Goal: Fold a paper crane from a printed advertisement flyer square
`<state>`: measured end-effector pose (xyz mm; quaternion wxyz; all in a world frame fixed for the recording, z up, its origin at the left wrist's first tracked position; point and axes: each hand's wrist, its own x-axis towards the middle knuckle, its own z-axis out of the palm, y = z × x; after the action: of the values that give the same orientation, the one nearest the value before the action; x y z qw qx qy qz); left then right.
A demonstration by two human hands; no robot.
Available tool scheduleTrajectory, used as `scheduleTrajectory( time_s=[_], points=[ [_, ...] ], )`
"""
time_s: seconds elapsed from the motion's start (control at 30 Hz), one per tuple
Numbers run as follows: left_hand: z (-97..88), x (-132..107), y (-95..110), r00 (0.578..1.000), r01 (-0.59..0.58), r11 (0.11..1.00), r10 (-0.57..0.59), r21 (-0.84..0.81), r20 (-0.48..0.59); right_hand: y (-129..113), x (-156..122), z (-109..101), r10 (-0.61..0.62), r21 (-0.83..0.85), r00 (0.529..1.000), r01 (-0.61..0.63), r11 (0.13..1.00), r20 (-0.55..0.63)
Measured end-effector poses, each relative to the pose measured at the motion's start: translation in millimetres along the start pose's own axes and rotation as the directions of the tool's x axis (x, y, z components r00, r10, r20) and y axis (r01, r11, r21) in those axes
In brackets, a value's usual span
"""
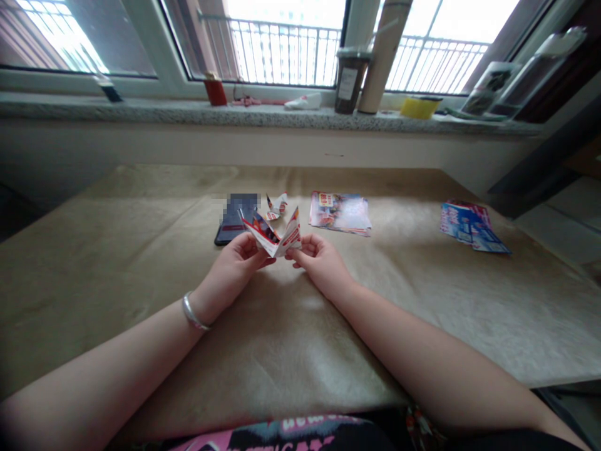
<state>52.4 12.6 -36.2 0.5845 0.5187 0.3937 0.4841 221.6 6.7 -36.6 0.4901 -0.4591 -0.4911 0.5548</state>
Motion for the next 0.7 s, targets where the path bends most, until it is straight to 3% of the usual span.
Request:
scheduleTrajectory(
  time_s=[0.37, 0.7],
  points=[
    [1.4, -0.1, -0.9, 0.998, 0.06, 0.988, -0.055, -0.143, 0.034, 1.6, 1.6, -0.2, 0.045, 0.067, 0.999, -0.043, 0.997, -0.028],
    [2.2, 0.3, -1.7, 0.999, 0.01, 0.997, -0.007, -0.072, 0.04, -0.4, 0.0, 1.9, 0.044, 0.058, 0.999, -0.045, 0.997, 0.024]
  ],
)
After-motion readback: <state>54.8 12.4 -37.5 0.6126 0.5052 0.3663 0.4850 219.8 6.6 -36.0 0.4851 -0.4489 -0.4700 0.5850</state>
